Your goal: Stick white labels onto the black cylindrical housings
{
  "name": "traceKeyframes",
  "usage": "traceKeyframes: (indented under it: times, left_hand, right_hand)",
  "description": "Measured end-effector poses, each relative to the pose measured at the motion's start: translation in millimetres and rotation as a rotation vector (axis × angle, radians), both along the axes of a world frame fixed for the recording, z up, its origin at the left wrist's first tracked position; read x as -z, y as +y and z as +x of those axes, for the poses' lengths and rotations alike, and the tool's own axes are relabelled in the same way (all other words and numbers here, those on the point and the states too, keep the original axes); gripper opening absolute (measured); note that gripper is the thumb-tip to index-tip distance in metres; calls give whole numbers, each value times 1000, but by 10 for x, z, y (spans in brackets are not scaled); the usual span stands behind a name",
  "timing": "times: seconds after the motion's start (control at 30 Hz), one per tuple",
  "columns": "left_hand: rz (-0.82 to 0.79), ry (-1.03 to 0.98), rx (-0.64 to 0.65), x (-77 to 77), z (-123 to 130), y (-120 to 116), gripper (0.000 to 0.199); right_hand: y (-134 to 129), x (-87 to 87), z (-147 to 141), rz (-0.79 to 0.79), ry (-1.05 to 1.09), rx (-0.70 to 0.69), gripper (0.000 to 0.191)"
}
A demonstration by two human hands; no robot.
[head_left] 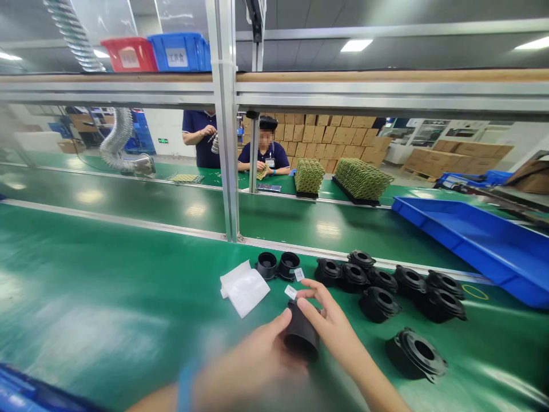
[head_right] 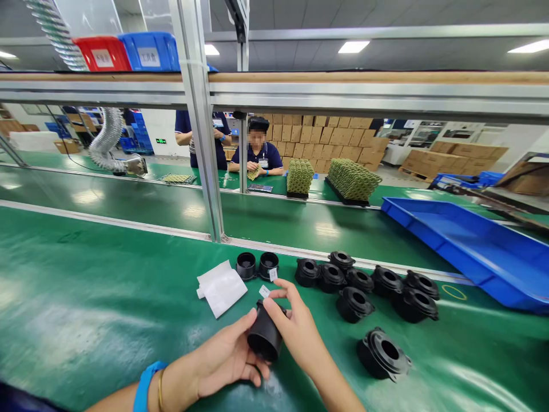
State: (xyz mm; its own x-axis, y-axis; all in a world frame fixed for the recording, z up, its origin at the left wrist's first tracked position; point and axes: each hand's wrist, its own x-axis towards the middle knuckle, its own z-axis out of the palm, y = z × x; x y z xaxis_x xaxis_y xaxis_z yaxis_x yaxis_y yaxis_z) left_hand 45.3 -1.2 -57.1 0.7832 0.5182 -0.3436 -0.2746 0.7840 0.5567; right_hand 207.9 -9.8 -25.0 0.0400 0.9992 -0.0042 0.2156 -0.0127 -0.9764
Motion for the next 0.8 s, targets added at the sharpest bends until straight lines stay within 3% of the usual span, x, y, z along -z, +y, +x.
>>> traceKeyframes:
  times: [0.1, 0.33, 0.5, 0.7, 0.8]
  left_hand:
    - [12, 5, -54, 44, -7, 23, 52]
    - [8, -31, -102, -57, -18, 53, 47]
    - [120, 38, -168, -81, -33, 30, 39]
    - [221, 81, -181, -179, -79, 4, 43]
    - [216, 148, -138, -119, -60, 66, 49]
  right_hand:
    - [14, -6, 44, 4, -113, -4, 48]
    - [22, 8, 49, 18, 86, -8, 47]
    - [18, 84, 59, 76, 79, 25, 45]
    - [14, 74, 16, 101, 1, 49, 45]
    - [5, 87, 60, 90, -29, 84, 47]
